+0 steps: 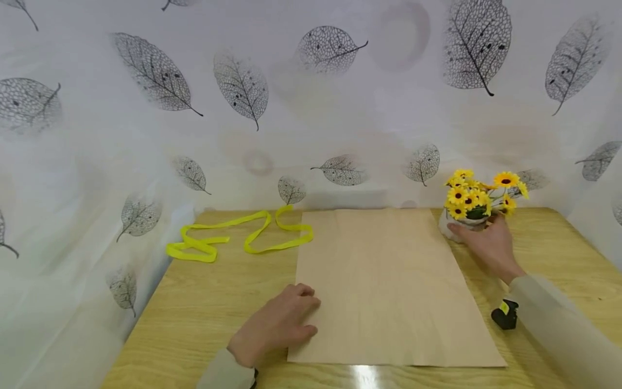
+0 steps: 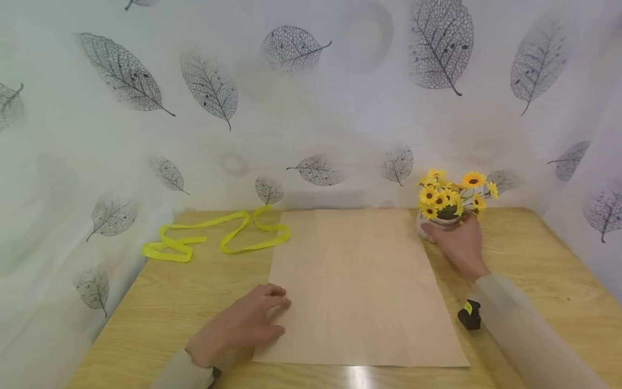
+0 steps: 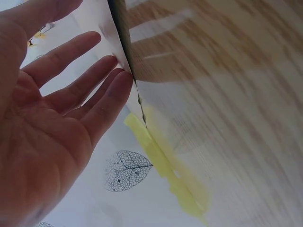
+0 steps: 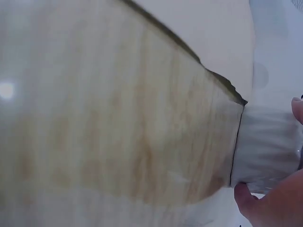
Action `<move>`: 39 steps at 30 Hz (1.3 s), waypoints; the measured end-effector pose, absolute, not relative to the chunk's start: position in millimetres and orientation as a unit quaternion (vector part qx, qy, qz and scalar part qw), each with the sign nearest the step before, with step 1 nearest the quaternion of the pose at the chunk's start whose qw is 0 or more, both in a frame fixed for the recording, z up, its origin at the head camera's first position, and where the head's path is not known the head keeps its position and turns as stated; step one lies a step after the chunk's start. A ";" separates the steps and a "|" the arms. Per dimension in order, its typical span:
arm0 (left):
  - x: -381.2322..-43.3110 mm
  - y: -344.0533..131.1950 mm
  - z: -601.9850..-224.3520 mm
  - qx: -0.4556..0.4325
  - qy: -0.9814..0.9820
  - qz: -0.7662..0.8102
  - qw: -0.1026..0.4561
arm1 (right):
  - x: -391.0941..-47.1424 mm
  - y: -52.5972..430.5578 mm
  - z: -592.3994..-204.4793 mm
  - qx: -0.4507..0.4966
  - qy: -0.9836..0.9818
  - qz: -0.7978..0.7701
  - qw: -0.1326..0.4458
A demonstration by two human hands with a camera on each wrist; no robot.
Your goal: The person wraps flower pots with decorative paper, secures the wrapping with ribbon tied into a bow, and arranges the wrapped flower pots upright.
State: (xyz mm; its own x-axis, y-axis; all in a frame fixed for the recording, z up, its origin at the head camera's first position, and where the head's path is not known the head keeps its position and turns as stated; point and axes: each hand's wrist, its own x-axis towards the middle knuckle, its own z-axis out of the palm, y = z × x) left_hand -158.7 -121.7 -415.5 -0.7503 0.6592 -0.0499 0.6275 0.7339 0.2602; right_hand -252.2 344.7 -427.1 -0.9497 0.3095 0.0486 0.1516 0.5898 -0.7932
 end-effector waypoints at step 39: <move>-156.1 -117.3 -412.5 0.325 0.934 0.111 0.095 | -256.0 328.6 -419.9 -0.169 -0.907 0.376 0.087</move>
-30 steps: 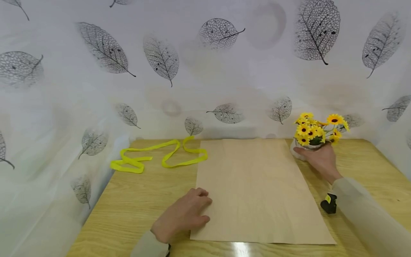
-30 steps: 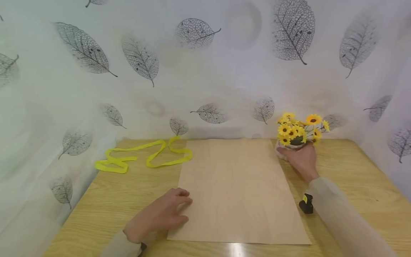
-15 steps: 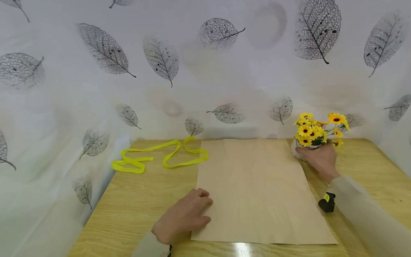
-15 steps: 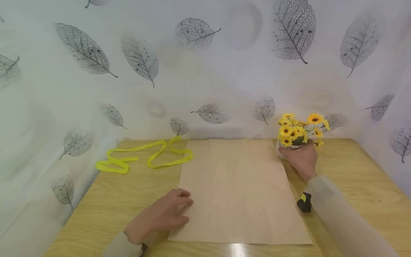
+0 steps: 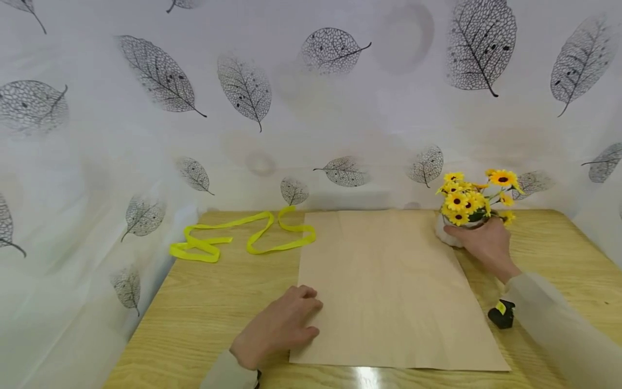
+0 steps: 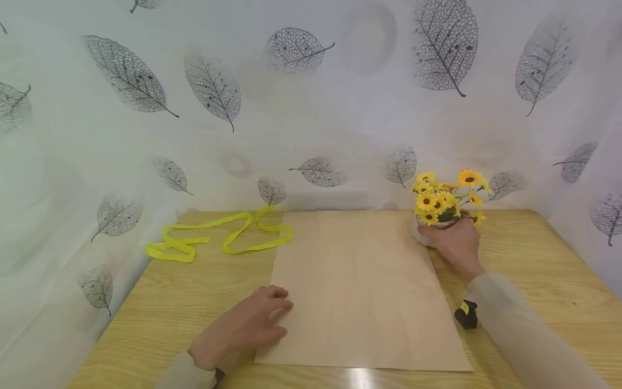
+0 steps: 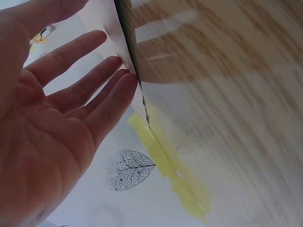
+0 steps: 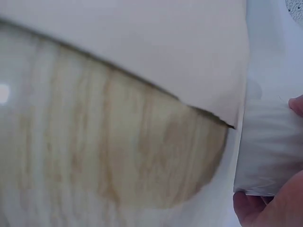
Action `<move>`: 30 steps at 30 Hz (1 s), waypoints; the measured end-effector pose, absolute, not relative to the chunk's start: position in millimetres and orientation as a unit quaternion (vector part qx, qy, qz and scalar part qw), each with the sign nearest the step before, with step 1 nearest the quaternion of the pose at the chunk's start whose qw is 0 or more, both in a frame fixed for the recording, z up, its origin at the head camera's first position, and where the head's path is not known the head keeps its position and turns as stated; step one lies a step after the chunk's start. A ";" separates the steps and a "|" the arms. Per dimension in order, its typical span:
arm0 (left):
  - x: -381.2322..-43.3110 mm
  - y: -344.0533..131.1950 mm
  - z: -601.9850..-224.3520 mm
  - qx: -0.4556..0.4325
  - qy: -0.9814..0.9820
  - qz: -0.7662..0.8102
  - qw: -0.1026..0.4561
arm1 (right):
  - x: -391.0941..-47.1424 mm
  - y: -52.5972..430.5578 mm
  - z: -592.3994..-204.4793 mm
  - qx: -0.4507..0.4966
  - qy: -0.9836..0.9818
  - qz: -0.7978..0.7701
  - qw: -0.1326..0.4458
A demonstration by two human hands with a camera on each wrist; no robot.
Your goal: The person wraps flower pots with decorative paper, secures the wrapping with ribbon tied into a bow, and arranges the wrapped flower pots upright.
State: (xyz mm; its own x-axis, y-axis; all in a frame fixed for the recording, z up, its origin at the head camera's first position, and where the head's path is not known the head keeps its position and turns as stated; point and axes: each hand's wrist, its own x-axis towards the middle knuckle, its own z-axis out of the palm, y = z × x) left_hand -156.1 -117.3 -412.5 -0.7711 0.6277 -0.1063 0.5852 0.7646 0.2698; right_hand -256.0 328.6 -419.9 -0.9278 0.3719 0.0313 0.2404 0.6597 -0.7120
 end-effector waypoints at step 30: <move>-171.9 -68.6 -407.2 0.236 0.842 0.470 0.119 | -206.7 237.3 -370.9 -0.018 -0.903 0.428 0.045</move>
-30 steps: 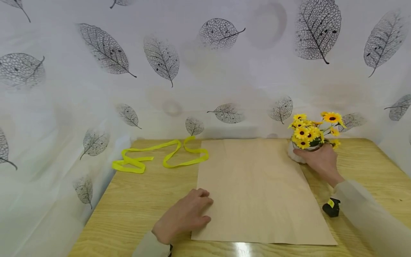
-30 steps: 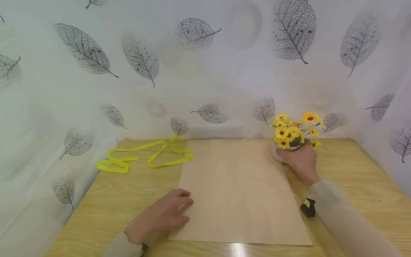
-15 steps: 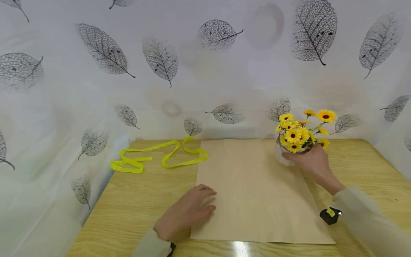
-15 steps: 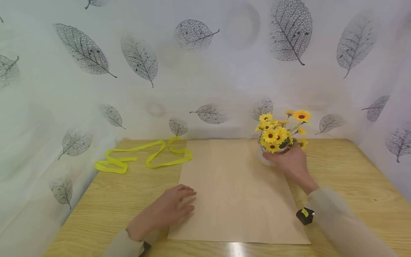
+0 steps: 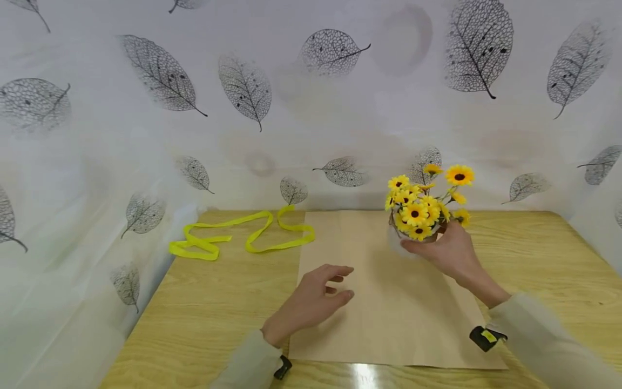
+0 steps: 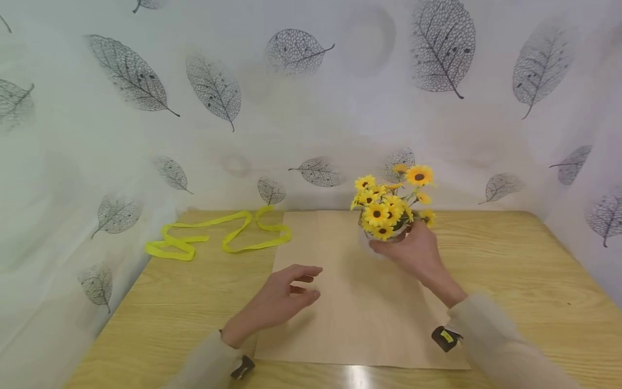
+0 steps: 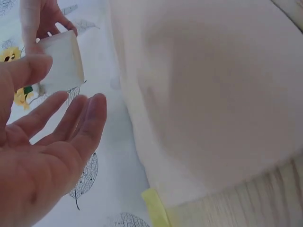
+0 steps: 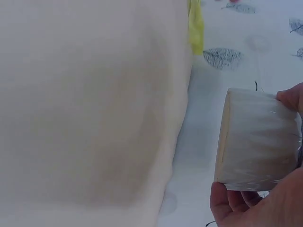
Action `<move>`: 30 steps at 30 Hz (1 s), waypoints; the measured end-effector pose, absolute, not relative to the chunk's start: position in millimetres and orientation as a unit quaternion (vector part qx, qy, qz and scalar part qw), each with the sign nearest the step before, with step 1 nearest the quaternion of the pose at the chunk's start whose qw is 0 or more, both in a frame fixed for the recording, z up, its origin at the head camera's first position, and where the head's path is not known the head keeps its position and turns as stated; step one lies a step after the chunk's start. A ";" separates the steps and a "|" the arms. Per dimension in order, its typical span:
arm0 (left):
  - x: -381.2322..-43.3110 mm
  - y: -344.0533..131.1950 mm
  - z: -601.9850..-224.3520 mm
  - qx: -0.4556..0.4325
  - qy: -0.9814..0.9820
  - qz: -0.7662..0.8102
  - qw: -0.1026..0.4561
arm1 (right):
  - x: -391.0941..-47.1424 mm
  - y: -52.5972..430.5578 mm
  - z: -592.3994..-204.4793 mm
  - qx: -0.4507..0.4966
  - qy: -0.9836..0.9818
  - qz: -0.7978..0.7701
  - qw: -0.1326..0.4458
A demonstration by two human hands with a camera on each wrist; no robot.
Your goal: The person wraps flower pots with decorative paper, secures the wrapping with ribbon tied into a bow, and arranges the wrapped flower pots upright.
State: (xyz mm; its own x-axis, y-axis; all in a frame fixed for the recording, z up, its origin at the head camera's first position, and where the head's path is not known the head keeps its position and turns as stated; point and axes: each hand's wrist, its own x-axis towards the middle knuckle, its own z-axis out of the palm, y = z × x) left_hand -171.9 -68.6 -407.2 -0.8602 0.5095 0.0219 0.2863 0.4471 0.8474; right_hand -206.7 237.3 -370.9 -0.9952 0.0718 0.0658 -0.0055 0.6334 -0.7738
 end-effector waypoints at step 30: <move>-193.2 -59.0 -418.9 0.161 0.799 0.578 0.031 | -212.2 160.5 -388.1 0.046 -0.863 0.504 0.000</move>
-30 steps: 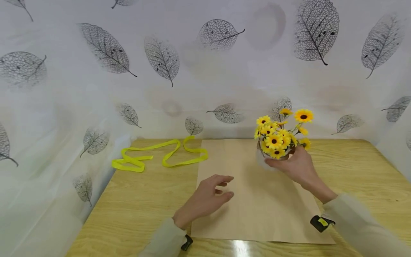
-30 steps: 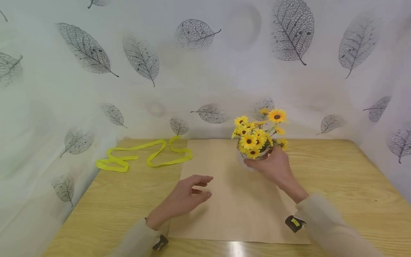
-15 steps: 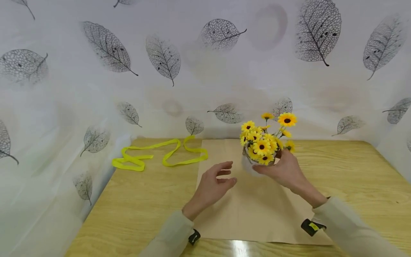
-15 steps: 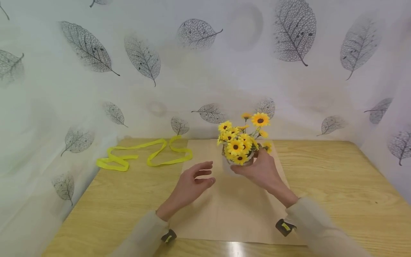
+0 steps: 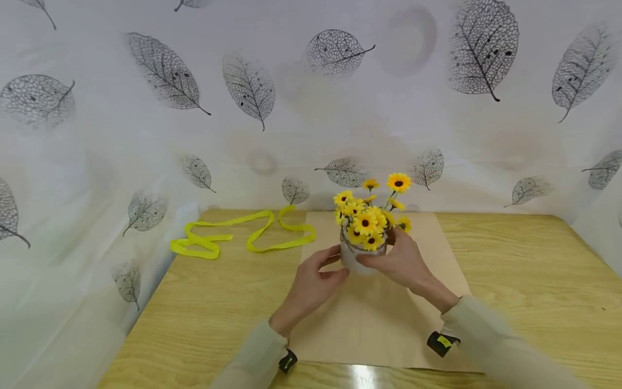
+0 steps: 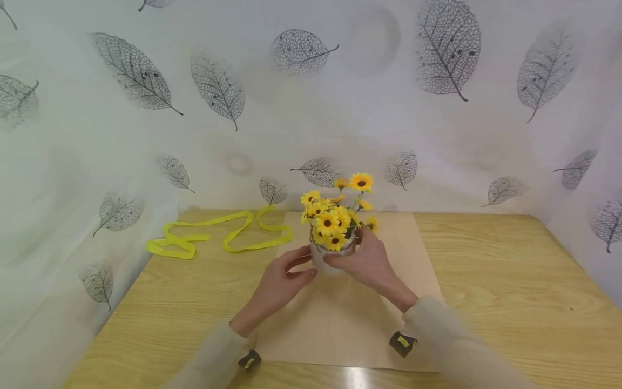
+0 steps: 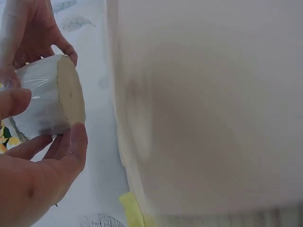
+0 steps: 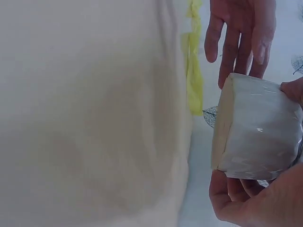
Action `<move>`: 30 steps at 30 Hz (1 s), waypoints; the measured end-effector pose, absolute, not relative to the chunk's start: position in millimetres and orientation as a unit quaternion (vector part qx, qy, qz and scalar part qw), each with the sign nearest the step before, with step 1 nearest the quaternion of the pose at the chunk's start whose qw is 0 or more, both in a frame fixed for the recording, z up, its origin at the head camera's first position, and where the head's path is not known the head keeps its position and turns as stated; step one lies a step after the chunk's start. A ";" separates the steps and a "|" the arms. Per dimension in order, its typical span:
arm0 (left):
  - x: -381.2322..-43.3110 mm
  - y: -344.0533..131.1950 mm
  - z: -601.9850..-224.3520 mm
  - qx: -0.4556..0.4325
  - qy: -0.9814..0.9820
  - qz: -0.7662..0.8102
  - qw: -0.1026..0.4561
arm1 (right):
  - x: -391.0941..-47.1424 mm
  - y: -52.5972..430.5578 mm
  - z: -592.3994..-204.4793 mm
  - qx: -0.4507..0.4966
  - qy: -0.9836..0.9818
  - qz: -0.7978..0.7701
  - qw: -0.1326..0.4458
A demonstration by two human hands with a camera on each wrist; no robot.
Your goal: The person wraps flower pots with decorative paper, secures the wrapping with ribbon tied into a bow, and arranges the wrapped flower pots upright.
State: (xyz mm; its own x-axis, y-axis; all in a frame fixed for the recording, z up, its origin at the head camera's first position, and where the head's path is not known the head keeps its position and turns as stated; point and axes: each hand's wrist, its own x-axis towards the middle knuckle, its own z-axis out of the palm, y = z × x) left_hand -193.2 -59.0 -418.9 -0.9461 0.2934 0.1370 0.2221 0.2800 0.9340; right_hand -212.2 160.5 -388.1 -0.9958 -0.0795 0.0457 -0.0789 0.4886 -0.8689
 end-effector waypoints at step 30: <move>-184.2 -109.1 -421.2 0.303 0.934 0.156 0.102 | -248.4 148.7 -401.3 0.057 0.683 -0.722 0.093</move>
